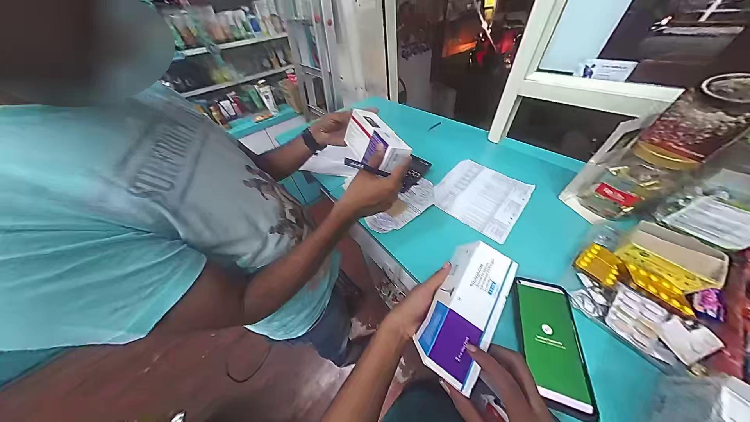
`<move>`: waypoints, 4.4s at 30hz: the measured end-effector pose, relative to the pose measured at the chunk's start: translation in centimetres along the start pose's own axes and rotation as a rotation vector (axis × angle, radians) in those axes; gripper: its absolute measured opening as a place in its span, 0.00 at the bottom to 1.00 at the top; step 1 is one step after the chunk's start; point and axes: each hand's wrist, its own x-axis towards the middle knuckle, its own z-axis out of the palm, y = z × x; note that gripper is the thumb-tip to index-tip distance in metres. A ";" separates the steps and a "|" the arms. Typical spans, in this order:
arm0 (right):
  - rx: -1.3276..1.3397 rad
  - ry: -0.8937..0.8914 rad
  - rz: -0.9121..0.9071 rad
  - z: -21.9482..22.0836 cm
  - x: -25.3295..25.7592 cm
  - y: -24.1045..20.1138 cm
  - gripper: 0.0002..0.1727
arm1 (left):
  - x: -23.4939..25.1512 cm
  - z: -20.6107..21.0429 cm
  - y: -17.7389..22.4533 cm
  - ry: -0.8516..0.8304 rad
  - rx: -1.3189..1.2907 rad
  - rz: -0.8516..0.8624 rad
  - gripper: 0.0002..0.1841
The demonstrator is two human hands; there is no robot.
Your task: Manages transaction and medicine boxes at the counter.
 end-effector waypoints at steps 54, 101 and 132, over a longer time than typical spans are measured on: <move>0.685 -0.034 0.797 -4.6 4.2 1.8 0.45 | -2.0 1.0 -3.7 0.493 0.093 0.632 0.47; 0.816 0.649 0.434 -1.4 3.4 3.7 0.47 | 2.2 4.4 -2.3 0.296 0.198 0.883 0.30; 0.738 0.646 0.385 -2.0 2.9 4.5 0.49 | 2.2 5.9 -1.9 0.306 0.267 0.822 0.46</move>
